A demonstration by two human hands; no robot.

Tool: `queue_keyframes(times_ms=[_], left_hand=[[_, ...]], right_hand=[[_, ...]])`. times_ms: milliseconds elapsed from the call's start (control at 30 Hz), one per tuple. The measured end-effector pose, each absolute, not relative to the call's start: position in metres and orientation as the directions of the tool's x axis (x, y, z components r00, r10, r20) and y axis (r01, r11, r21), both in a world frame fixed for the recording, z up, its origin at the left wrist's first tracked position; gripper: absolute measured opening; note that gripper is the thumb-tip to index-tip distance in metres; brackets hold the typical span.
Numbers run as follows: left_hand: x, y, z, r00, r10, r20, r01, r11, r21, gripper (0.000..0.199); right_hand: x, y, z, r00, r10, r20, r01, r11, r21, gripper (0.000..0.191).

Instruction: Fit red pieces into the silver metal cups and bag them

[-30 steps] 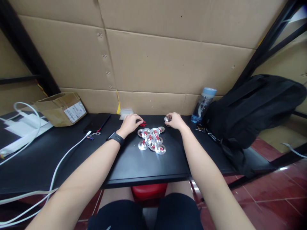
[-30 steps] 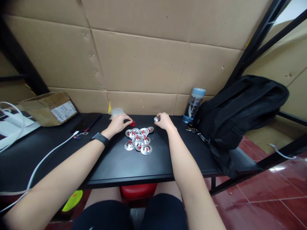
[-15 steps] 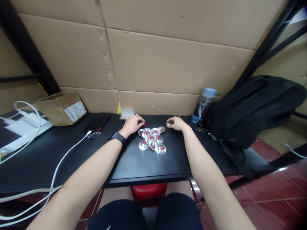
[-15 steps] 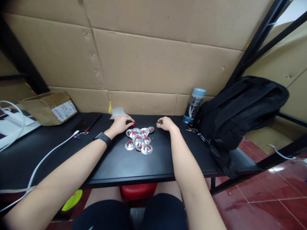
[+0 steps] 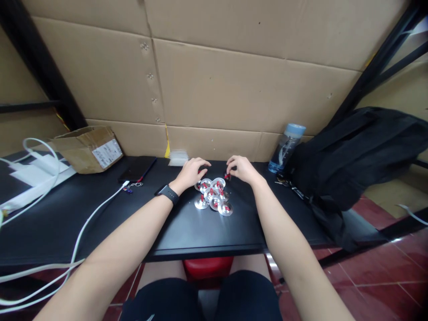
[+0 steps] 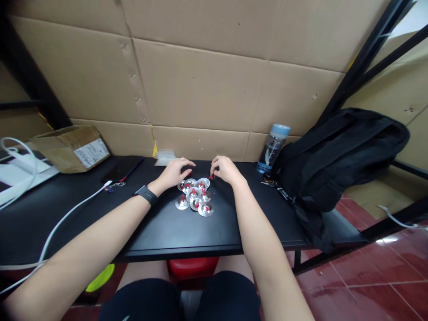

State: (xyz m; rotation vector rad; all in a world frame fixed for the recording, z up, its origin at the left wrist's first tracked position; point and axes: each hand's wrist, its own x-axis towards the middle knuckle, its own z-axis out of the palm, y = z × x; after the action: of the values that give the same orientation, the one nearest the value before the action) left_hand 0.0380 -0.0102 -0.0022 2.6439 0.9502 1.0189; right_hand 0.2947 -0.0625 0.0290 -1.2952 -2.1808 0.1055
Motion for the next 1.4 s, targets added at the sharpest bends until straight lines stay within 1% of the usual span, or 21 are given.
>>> queue_keyframes(times_ms=[67,167,200,267,367,400,467,567,633,667,733,833,900,1000,1100,1167,1233,1300,1400], left_hand=[[0.044,-0.016,0.000,0.602,0.579,0.549,0.469,-0.813,0.344,0.024],[0.052,-0.026,0.003,0.650,0.556,0.518,0.464,-0.830,0.309,0.021],[0.054,-0.028,0.003,0.656,0.556,0.511,0.470,-0.830,0.299,0.021],[0.056,-0.031,0.004,0.659,0.557,0.506,0.479,-0.829,0.288,0.021],[0.054,-0.031,0.004,0.659,0.561,0.501,0.483,-0.826,0.289,0.023],[0.053,-0.030,0.004,0.660,0.562,0.499,0.484,-0.826,0.290,0.023],[0.052,-0.028,0.003,0.661,0.564,0.495,0.486,-0.824,0.290,0.024],[0.051,-0.027,0.004,0.664,0.559,0.496,0.481,-0.828,0.290,0.024],[0.052,-0.028,0.005,0.655,0.561,0.507,0.467,-0.827,0.312,0.026],[0.052,-0.029,0.005,0.643,0.568,0.513,0.459,-0.823,0.336,0.026],[0.054,-0.033,0.007,0.614,0.599,0.514,0.433,-0.800,0.415,0.024],[0.057,-0.039,0.011,0.566,0.650,0.508,0.386,-0.753,0.533,0.019],[0.059,-0.043,0.013,0.523,0.666,0.532,0.375,-0.740,0.559,0.016],[0.060,-0.045,0.018,0.480,0.667,0.570,0.380,-0.743,0.551,0.014],[0.054,-0.038,0.021,0.484,0.653,0.582,0.419,-0.757,0.501,0.017],[0.043,-0.028,0.021,0.477,0.654,0.587,0.487,-0.753,0.443,0.019],[0.030,-0.015,0.018,0.434,0.690,0.579,0.575,-0.707,0.411,0.017],[0.018,-0.004,0.012,0.385,0.733,0.560,0.637,-0.650,0.414,0.015],[0.008,0.008,0.002,0.386,0.766,0.514,0.654,-0.620,0.434,0.011]], right_hand=[[0.292,-0.064,0.032,-0.368,0.778,0.509,0.757,0.569,-0.322,0.025],[0.291,-0.069,0.036,-0.354,0.788,0.504,0.760,0.557,-0.336,0.027],[0.293,-0.071,0.037,-0.340,0.811,0.475,0.771,0.530,-0.353,0.029],[0.297,-0.073,0.037,-0.342,0.869,0.359,0.785,0.474,-0.399,0.038],[0.303,-0.073,0.032,-0.398,0.908,0.130,0.776,0.409,-0.480,0.062],[0.303,-0.072,0.029,-0.405,0.910,0.085,0.771,0.390,-0.503,0.064],[0.301,-0.070,0.025,-0.403,0.913,0.059,0.768,0.372,-0.522,0.057],[0.298,-0.069,0.024,-0.380,0.921,0.086,0.785,0.370,-0.497,0.047],[0.296,-0.070,0.026,-0.351,0.927,0.132,0.792,0.369,-0.487,0.044],[0.295,-0.071,0.027,-0.339,0.926,0.165,0.779,0.374,-0.504,0.044],[0.291,-0.072,0.030,-0.342,0.911,0.229,0.688,0.409,-0.599,0.045],[0.279,-0.074,0.032,-0.387,0.873,0.298,0.442,0.459,-0.771,0.047],[0.270,-0.075,0.031,-0.382,0.862,0.333,0.335,0.464,-0.820,0.047],[0.262,-0.074,0.029,-0.338,0.869,0.361,0.289,0.462,-0.839,0.045],[0.266,-0.071,0.028,-0.235,0.883,0.407,0.341,0.467,-0.816,0.043],[0.276,-0.069,0.029,-0.097,0.889,0.448,0.461,0.439,-0.771,0.040],[0.290,-0.067,0.029,0.012,0.889,0.458,0.622,0.352,-0.699,0.036],[0.305,-0.066,0.028,0.040,0.907,0.420,0.755,0.248,-0.607,0.032],[0.321,-0.063,0.021,0.072,0.948,0.309,0.850,0.104,-0.517,0.031]])
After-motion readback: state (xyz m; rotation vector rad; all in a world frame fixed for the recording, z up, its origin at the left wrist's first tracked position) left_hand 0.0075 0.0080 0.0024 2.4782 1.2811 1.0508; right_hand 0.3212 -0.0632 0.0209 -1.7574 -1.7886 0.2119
